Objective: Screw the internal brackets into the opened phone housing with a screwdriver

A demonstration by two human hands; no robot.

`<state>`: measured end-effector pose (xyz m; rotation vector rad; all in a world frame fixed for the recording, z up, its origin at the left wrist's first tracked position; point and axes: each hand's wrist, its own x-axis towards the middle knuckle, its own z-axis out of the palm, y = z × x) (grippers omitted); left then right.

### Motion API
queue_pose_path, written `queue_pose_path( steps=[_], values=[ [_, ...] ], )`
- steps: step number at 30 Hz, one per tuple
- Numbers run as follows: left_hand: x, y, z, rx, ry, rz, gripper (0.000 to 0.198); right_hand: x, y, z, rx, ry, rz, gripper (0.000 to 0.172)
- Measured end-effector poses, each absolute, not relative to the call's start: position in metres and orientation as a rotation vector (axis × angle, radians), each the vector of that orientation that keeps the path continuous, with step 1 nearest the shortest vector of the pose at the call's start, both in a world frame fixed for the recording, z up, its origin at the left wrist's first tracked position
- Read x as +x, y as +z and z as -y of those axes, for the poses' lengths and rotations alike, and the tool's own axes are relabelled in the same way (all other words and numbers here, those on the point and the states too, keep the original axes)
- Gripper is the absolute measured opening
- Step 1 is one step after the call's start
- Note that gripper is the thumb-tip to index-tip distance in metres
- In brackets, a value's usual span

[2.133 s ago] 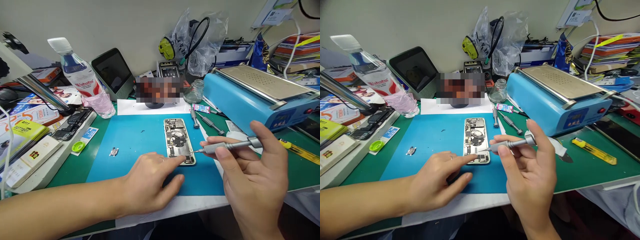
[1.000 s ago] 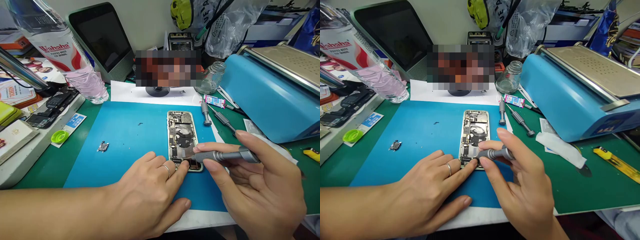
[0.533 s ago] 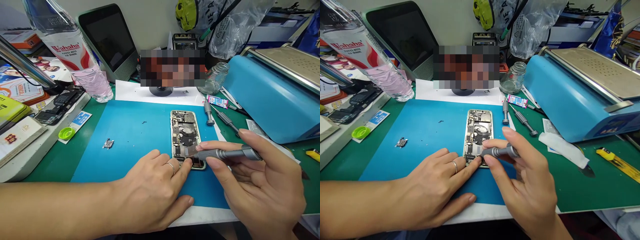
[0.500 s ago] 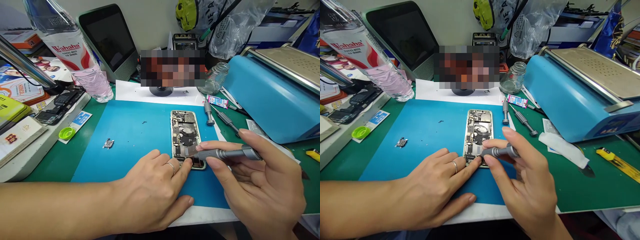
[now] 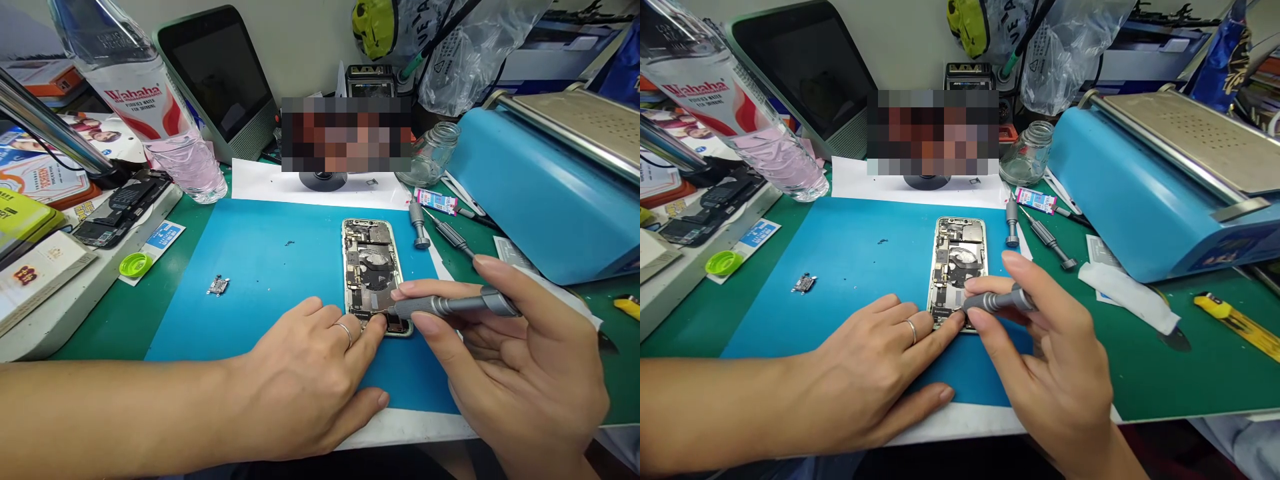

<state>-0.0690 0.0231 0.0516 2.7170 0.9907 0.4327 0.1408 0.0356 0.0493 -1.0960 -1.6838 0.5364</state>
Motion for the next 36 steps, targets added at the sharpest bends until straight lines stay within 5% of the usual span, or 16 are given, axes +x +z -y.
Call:
queue_pose_path(
  steps=[10, 17, 23, 36],
  values=[
    [-0.071, 0.054, -0.026, 2.573, 0.424, -0.962, 0.052, 0.138, 0.055, -0.037, -1.124, 0.555, 1.528, 0.065],
    [-0.068, 0.061, -0.031, 2.196, 0.615, -1.071, 0.020, 0.143, 0.055, -0.041, -1.112, 0.577, 1.402, 0.056],
    [-0.067, 0.059, -0.035, 2.253, 0.744, -1.132, 0.031, 0.135, 0.062, -0.035, -1.104, 0.700, 1.345, 0.049],
    [-0.067, 0.057, -0.038, 2.338, 0.753, -1.084, 0.020, 0.130, 0.056, -0.031, -1.104, 0.916, 1.145, 0.054]
  ],
)
